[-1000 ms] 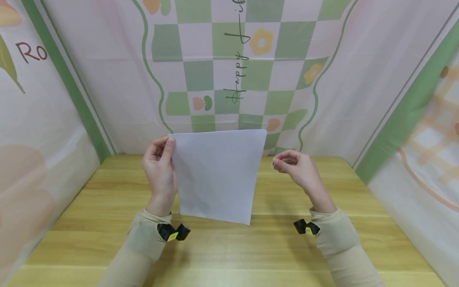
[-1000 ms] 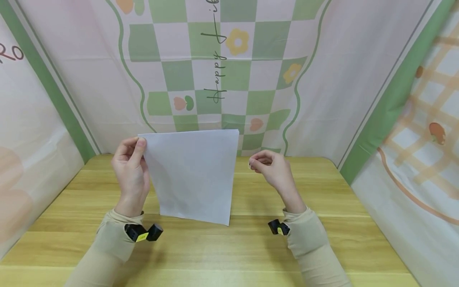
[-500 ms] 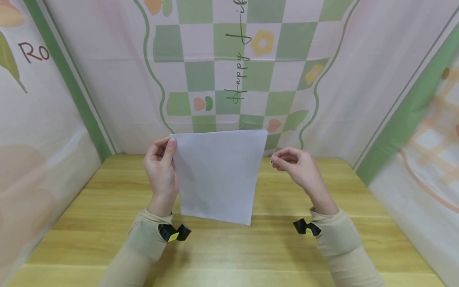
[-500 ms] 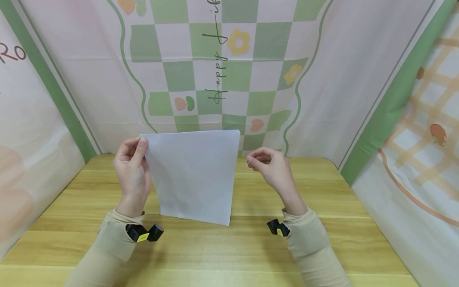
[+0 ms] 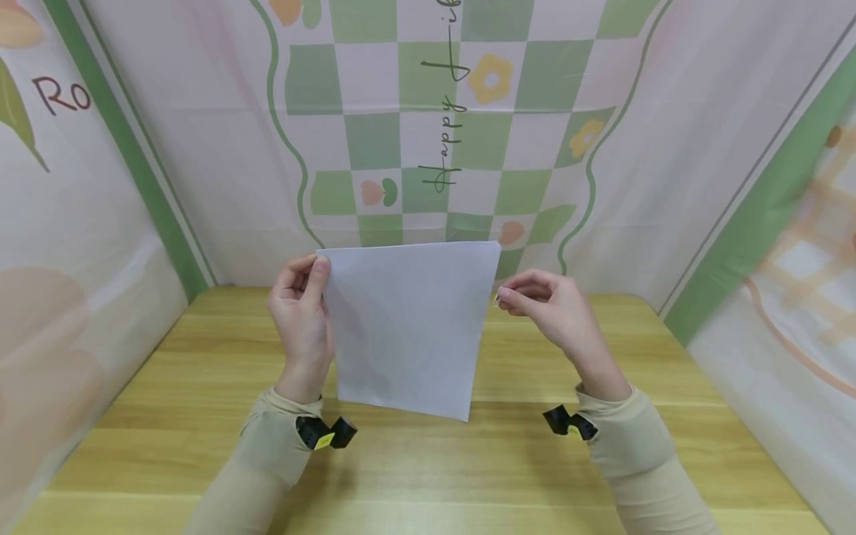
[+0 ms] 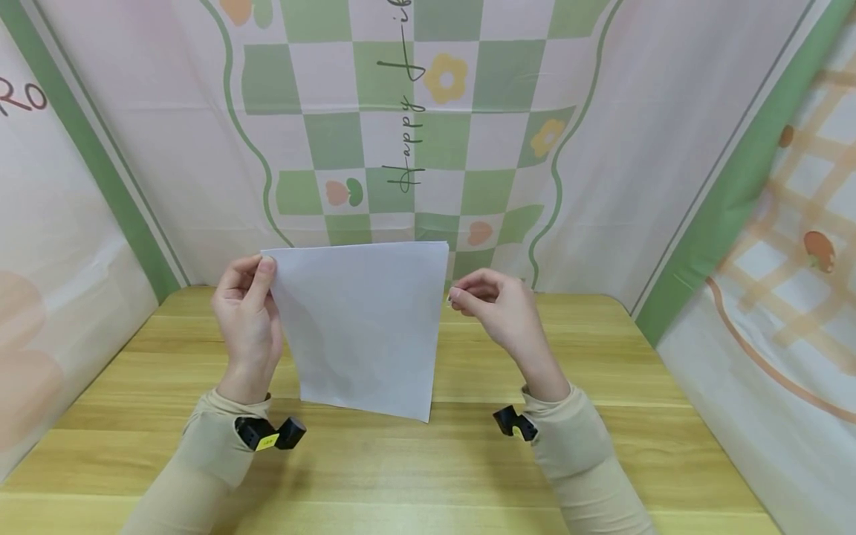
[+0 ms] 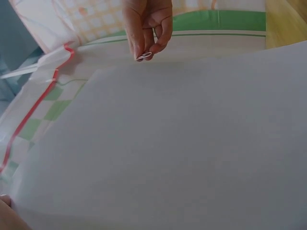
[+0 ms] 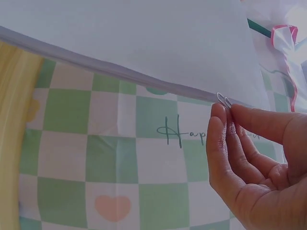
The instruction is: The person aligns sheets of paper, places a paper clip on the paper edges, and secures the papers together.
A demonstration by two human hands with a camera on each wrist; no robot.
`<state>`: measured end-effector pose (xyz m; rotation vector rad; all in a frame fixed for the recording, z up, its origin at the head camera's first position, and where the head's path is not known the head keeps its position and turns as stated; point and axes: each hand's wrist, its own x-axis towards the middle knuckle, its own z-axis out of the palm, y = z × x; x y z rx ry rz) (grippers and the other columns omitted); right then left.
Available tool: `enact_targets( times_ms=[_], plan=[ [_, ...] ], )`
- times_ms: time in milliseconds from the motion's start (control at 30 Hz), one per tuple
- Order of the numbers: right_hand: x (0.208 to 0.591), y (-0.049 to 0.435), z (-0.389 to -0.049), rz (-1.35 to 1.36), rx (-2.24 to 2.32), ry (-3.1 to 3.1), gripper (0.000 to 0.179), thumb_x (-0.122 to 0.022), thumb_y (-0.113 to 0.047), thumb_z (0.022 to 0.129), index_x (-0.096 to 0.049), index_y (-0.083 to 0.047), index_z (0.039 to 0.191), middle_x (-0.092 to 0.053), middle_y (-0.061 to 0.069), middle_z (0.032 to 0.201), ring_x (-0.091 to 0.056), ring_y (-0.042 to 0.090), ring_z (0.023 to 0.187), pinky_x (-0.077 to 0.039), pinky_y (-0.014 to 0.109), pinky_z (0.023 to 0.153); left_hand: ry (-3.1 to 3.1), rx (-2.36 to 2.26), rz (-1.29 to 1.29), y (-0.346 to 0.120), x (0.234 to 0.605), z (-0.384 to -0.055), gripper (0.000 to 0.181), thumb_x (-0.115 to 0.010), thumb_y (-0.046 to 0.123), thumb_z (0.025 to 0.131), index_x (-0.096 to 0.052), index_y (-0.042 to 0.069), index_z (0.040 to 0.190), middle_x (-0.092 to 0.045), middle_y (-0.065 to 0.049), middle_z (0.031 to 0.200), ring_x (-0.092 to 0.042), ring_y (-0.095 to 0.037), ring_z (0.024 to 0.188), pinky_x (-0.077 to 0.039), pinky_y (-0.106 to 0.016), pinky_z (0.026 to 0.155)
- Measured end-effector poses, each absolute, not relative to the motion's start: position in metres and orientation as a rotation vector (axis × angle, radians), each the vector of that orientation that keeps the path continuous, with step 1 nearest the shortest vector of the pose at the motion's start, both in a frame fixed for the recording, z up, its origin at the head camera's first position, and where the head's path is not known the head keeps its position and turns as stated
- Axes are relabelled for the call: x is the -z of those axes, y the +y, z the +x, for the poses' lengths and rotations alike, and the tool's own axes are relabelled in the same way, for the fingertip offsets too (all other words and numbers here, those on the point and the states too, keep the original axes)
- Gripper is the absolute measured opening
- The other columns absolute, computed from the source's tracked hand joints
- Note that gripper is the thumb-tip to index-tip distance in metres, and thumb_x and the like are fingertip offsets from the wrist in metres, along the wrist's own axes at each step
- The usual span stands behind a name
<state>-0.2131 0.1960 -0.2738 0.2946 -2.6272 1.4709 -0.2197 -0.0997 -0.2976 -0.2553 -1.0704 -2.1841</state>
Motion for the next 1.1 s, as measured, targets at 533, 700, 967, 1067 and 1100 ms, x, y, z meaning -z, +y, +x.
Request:
enact_targets(
  times_ms=[533, 700, 967, 1067, 1100],
  plan=[
    [0.266, 0.182, -0.211, 0.33, -1.487, -2.617, 0.032, -0.068, -0.035, 0.087, -0.067, -0.006, 0.102, -0.072, 0.009, 0.096, -0.068, 0.009, 0.081, -0.056, 0.03, 0.08, -1.085, 2.172, -0.253, -0.099, 0.297, -0.219, 0.005, -0.066, 0.002, 0.087, -0.067, 0.007, 0.086, -0.059, -0.003, 0.085, -0.052, -0.013, 0.079, -0.048, -0.016, 0.072],
    [0.266, 0.179, -0.211, 0.344, -1.49, -2.618, 0.03, -0.068, -0.036, 0.087, -0.067, -0.009, 0.101, -0.072, 0.007, 0.095, -0.069, 0.011, 0.082, -0.056, 0.03, 0.079, -1.079, 2.175, -0.249, -0.1, 0.297, -0.219, 0.003, -0.068, 0.004, 0.085, -0.067, 0.006, 0.087, -0.058, -0.003, 0.085, -0.052, -0.013, 0.079, -0.048, -0.016, 0.071],
    [0.263, 0.174, -0.21, 0.367, -1.495, -2.605, 0.03, -0.069, -0.036, 0.086, -0.067, -0.01, 0.1, -0.072, 0.006, 0.093, -0.07, 0.018, 0.085, -0.056, 0.025, 0.076, -1.096, 2.163, -0.235, -0.099, 0.297, -0.219, 0.003, -0.069, 0.005, 0.085, -0.067, 0.007, 0.086, -0.058, -0.003, 0.086, -0.052, -0.013, 0.079, -0.047, -0.016, 0.07],
    [0.261, 0.171, -0.21, 0.384, -1.498, -2.596, 0.03, -0.069, -0.036, 0.085, -0.067, -0.009, 0.099, -0.072, 0.007, 0.092, -0.07, 0.021, 0.086, -0.056, 0.025, 0.075, -1.094, 2.164, -0.228, -0.099, 0.297, -0.219, 0.005, -0.068, 0.004, 0.085, -0.067, 0.009, 0.085, -0.058, -0.003, 0.086, -0.052, -0.012, 0.079, -0.047, -0.016, 0.071],
    [0.261, 0.17, -0.21, 0.39, -1.499, -2.592, 0.03, -0.07, -0.036, 0.085, -0.068, -0.009, 0.099, -0.072, 0.007, 0.092, -0.07, 0.021, 0.085, -0.056, 0.025, 0.075, -1.093, 2.164, -0.226, -0.098, 0.297, -0.219, 0.005, -0.068, 0.004, 0.085, -0.066, 0.009, 0.085, -0.058, -0.003, 0.085, -0.052, -0.012, 0.079, -0.047, -0.016, 0.071]
  ],
)
